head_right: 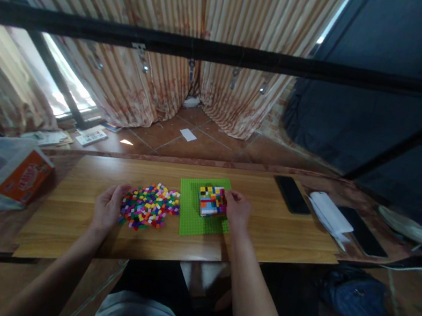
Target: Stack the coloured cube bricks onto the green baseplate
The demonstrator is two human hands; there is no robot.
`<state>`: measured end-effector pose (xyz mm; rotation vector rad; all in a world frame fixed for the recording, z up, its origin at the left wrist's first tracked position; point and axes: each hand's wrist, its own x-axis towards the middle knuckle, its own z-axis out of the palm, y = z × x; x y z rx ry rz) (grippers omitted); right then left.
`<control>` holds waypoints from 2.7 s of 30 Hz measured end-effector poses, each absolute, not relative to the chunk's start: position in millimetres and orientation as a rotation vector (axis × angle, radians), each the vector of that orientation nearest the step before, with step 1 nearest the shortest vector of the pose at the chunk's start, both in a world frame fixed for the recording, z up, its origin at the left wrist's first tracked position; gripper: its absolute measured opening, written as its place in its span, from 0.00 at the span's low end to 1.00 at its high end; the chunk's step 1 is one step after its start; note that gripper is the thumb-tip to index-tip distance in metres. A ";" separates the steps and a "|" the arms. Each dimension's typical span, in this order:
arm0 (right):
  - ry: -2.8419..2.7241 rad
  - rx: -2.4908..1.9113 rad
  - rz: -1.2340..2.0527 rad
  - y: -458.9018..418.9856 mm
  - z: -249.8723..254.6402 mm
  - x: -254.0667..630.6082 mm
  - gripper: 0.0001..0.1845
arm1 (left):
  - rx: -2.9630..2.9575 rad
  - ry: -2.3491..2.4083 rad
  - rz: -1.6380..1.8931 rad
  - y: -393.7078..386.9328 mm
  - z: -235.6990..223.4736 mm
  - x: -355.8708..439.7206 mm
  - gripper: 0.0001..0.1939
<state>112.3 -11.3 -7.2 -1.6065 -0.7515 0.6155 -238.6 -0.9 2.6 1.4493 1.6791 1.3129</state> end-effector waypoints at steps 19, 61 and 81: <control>-1.633 -1.558 0.320 -52.1 22.2 27.6 0.12 | 1.429 1.664 1.319 -2.2 -4.5 -237.8 0.20; -1.051 -1.659 0.399 -56.6 8.1 101.3 0.20 | 1.436 1.683 1.281 -1.2 -0.5 -238.1 0.18; -1.048 -1.723 0.426 -37.8 -4.6 113.4 0.20 | 1.422 1.708 1.282 -2.1 1.4 -236.4 0.18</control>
